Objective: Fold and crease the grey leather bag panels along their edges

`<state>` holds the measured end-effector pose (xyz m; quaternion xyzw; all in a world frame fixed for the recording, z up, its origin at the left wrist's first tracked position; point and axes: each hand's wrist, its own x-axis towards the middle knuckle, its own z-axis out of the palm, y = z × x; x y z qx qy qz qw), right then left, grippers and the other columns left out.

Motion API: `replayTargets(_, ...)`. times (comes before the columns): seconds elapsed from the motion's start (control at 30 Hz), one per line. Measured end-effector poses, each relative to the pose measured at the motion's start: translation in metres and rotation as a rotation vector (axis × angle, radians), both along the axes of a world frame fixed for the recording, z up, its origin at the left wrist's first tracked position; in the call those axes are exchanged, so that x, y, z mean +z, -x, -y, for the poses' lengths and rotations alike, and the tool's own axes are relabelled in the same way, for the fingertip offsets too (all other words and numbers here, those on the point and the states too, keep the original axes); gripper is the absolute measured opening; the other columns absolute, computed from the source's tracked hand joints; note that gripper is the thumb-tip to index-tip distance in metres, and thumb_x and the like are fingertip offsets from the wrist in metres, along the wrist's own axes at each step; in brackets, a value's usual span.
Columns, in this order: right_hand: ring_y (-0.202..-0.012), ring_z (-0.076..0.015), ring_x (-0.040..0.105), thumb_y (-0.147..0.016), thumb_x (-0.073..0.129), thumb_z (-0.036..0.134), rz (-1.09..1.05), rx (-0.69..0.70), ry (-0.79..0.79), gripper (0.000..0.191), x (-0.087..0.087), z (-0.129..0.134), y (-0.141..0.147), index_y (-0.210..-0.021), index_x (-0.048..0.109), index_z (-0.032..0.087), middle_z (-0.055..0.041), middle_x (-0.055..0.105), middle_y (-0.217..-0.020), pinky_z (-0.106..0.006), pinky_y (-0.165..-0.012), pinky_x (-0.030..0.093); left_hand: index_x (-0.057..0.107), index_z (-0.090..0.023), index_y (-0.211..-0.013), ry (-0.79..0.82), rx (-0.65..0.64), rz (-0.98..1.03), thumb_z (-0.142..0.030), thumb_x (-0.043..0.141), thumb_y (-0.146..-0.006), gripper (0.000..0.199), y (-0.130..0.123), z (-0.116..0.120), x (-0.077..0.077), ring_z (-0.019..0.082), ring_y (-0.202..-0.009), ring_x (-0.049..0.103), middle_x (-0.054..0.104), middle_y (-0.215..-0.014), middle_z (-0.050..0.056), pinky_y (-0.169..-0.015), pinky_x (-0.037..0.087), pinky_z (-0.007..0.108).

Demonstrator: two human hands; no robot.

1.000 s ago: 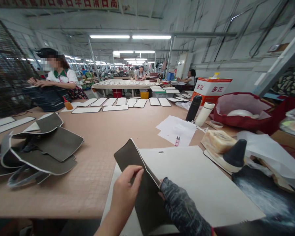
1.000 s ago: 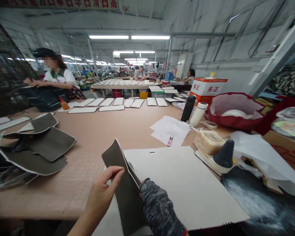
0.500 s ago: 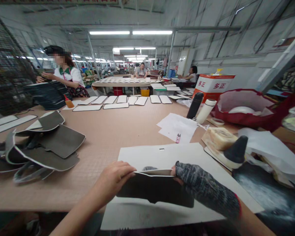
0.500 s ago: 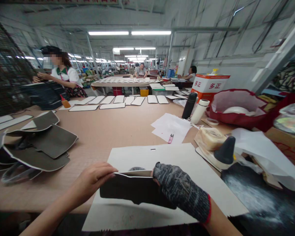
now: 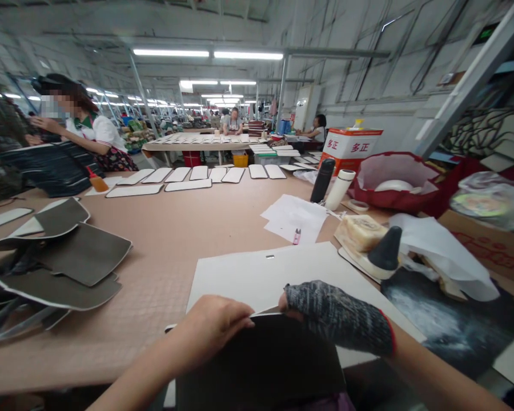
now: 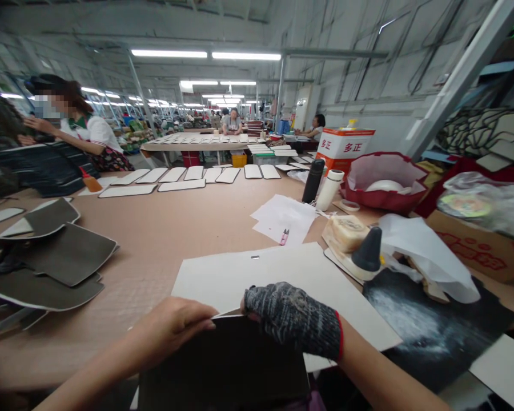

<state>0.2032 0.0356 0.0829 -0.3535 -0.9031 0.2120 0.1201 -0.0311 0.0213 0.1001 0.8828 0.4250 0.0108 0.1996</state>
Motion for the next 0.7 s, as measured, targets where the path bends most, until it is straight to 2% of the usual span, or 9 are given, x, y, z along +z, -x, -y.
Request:
replayTargets(0.07, -0.071, -0.0168, 0.060, -0.078, 0.043, 0.014, 0.044, -0.054, 0.016, 0.023, 0.001, 0.000, 0.001, -0.092, 0.060, 0.020, -0.0023, 0.065, -0.078, -0.027, -0.065, 0.045, 0.066, -0.020, -0.086, -0.005, 0.015, -0.005, -0.028, 0.042, -0.089, 0.025, 0.000, -0.001, -0.001, 0.014, -0.068, 0.062, 0.069, -0.074, 0.002, -0.059, 0.038, 0.019)
replayTargets(0.13, -0.074, -0.0192, 0.062, -0.077, 0.048, 0.018, 0.082, -0.120, -0.020, 0.031, 0.001, 0.002, 0.002, -0.106, 0.057, 0.022, -0.0032, 0.066, -0.085, -0.028, -0.065, 0.046, 0.066, -0.020, -0.085, 0.004, 0.036, -0.005, -0.029, 0.040, -0.089, 0.027, 0.001, -0.001, -0.003, 0.014, -0.068, 0.061, 0.068, -0.073, 0.002, -0.060, 0.038, 0.019)
replayTargets(0.2, -0.078, -0.0209, 0.062, -0.076, 0.051, 0.020, 0.092, -0.145, -0.136, 0.041, -0.001, 0.004, 0.003, -0.117, 0.051, 0.024, -0.0040, 0.067, -0.089, -0.029, -0.065, 0.047, 0.065, -0.020, -0.082, 0.019, 0.056, 0.000, -0.030, 0.040, -0.089, 0.027, 0.002, 0.000, -0.004, 0.014, -0.067, 0.061, 0.067, -0.072, 0.001, -0.060, 0.038, 0.019)
replayTargets(0.23, -0.078, -0.0214, 0.062, -0.077, 0.051, 0.021, 0.094, -0.140, -0.220, 0.040, -0.004, 0.007, 0.003, -0.118, 0.051, 0.024, -0.0046, 0.067, -0.090, -0.030, -0.065, 0.048, 0.065, -0.020, -0.081, 0.026, 0.067, 0.003, -0.030, 0.040, -0.089, 0.027, 0.002, 0.000, -0.004, 0.013, -0.066, 0.060, 0.067, -0.071, 0.001, -0.060, 0.038, 0.019)
replayTargets(0.33, -0.074, -0.0215, 0.060, -0.083, 0.047, 0.023, 0.128, -0.120, -0.435, 0.020, -0.017, 0.016, 0.006, -0.099, 0.059, 0.023, -0.0072, 0.066, -0.084, -0.032, -0.062, 0.047, 0.063, -0.019, -0.076, 0.025, 0.086, 0.013, -0.030, 0.038, -0.089, 0.030, 0.002, 0.001, -0.003, 0.012, -0.065, 0.059, 0.065, -0.069, 0.000, -0.060, 0.037, 0.018)
replayTargets(0.5, -0.062, -0.0195, 0.056, -0.089, 0.037, 0.023, 0.186, -0.293, -0.635, 0.023, -0.035, 0.031, 0.017, -0.090, 0.059, 0.016, -0.0107, 0.063, -0.076, -0.029, -0.051, 0.042, 0.060, -0.018, -0.068, 0.015, 0.107, 0.009, -0.031, 0.035, -0.090, 0.035, -0.002, 0.002, -0.003, 0.012, -0.060, 0.056, 0.062, -0.064, 0.000, -0.056, 0.036, 0.019)
replayTargets(0.6, -0.058, -0.0177, 0.054, -0.090, 0.034, 0.031, 0.119, -0.173, -0.601, 0.031, -0.033, 0.026, 0.021, -0.076, 0.059, 0.018, -0.0066, 0.060, -0.066, -0.028, -0.051, 0.039, 0.062, -0.020, -0.077, 0.028, 0.064, 0.025, -0.030, 0.035, -0.090, 0.031, -0.005, 0.004, -0.004, 0.013, -0.066, 0.059, 0.066, -0.071, 0.001, -0.060, 0.038, 0.019)
replayTargets(0.7, -0.061, -0.0150, 0.057, -0.089, 0.035, 0.034, 0.025, -0.136, -0.334, 0.034, -0.029, 0.015, 0.022, -0.070, 0.058, 0.018, -0.0031, 0.061, -0.065, -0.025, -0.055, 0.040, 0.062, -0.023, -0.091, 0.021, -0.028, 0.049, -0.026, 0.035, -0.090, 0.027, -0.009, 0.005, -0.004, 0.015, -0.074, 0.062, 0.069, -0.083, 0.001, -0.064, 0.041, 0.020)
